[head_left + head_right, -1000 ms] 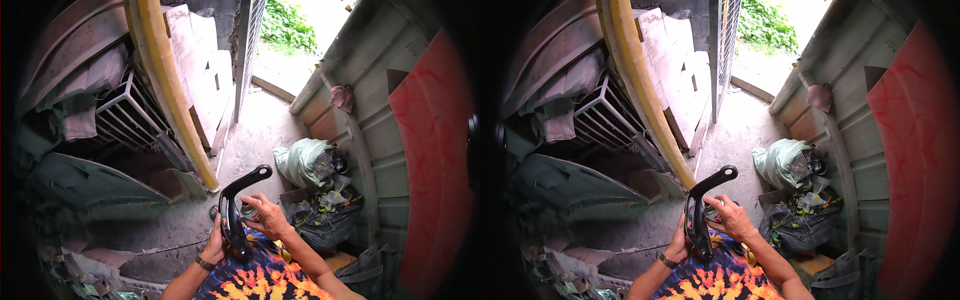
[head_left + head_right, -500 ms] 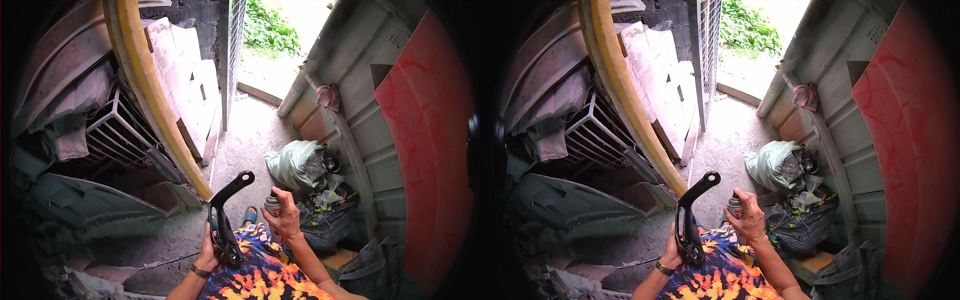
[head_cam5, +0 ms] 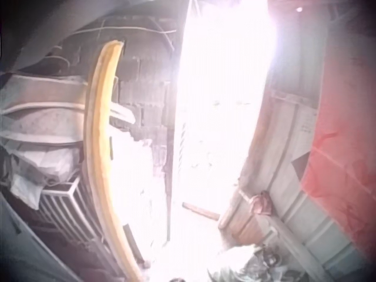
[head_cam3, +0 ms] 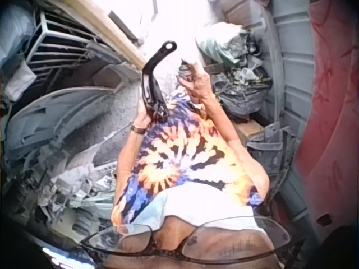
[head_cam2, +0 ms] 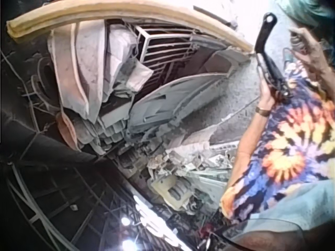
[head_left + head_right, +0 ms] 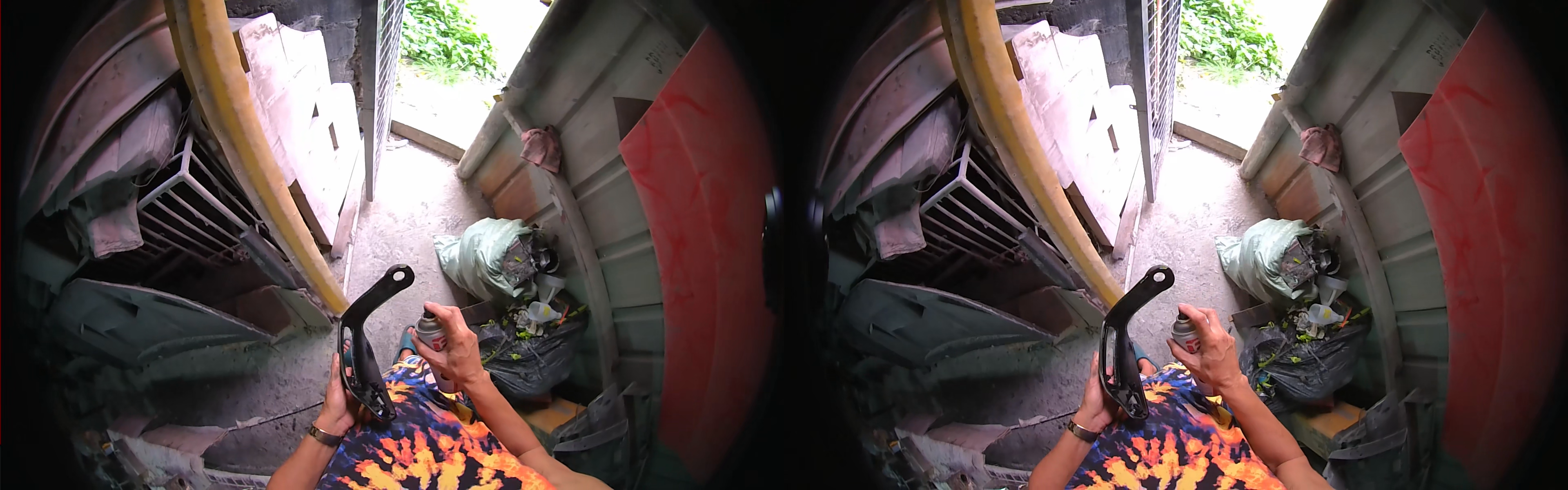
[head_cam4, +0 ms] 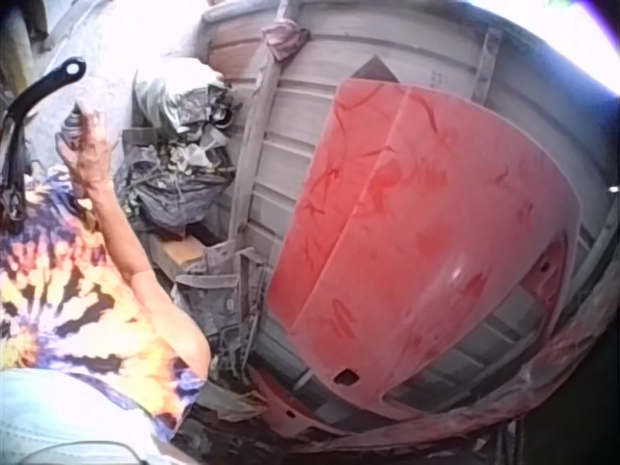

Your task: The person holds a black car mirror housing and spray paints it with a silver can. They rotate the part to cover multiple sides, then set the part down on a workbench.

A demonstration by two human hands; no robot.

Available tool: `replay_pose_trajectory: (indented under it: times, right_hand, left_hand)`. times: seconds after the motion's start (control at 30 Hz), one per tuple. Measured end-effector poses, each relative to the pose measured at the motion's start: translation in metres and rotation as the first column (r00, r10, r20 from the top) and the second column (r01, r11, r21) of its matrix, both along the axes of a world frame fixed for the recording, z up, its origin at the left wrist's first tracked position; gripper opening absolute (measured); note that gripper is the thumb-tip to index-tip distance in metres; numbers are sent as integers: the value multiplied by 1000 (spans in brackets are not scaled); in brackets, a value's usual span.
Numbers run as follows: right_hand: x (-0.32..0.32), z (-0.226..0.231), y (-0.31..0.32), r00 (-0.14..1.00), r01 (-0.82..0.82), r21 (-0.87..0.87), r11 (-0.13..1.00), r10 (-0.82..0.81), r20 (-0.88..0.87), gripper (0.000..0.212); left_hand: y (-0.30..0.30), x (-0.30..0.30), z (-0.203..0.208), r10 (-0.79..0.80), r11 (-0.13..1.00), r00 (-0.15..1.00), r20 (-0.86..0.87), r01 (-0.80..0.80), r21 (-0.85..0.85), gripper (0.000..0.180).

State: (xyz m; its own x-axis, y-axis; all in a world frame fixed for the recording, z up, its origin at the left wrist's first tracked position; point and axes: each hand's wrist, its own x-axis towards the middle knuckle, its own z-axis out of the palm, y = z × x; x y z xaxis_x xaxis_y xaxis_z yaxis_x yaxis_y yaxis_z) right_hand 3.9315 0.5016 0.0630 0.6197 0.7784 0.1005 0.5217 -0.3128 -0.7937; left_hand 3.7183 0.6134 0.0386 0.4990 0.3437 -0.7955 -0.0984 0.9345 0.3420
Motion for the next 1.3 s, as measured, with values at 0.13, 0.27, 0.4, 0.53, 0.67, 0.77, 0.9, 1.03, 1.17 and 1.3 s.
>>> replay_pose_trajectory:
  times: [0.13, 0.27, 0.4, 0.53, 0.67, 0.77, 0.9, 1.03, 1.17, 1.3]
  right_hand:
    - [7, 2, 10, 992, 111, 90, 990, -116, 52, 68]
    - [14, -8, 16, 992, 59, 33, 998, -62, 110, 67]
    - [4, -1, 8, 986, -166, -124, 978, 164, -32, 63]
    - [-3, 7, 6, 959, -238, -94, 967, 219, -181, 65]
    - [1, -3, 18, 999, -33, 55, 998, 34, -15, 68]
    - [9, -2, 27, 998, 41, 75, 996, -44, 40, 67]
    - [6, -3, 27, 992, -118, -65, 991, 115, -44, 64]
    - [0, 9, 13, 909, -390, -168, 905, 349, -228, 63]
    - [-10, 6, 12, 928, -315, -67, 947, 293, -231, 64]
    - [-15, 2, 21, 985, -153, -60, 986, 146, -97, 64]
  left_hand:
    - [5, 2, 9, 15, 998, 999, 39, -13, -55, 47]
    - [6, 10, 21, 13, 999, 999, 37, -11, -40, 47]
    - [11, 21, 40, 8, 998, 1000, 17, -7, -69, 48]
    - [11, 12, 23, 13, 997, 998, 58, -8, -79, 50]
    - [11, 5, 7, 28, 992, 993, 116, -14, -122, 54]
    - [8, -12, -30, 27, 992, 975, 218, 1, -127, 59]
    - [6, 1, -8, -24, 997, 992, 126, 32, -65, 63]
    - [5, 2, 2, -42, 999, 995, 88, 44, -15, 69]
    - [2, -2, -8, -8, 999, 999, 47, 6, 41, 65]
    - [0, -4, -15, 63, 997, 997, 36, -65, 44, 59]
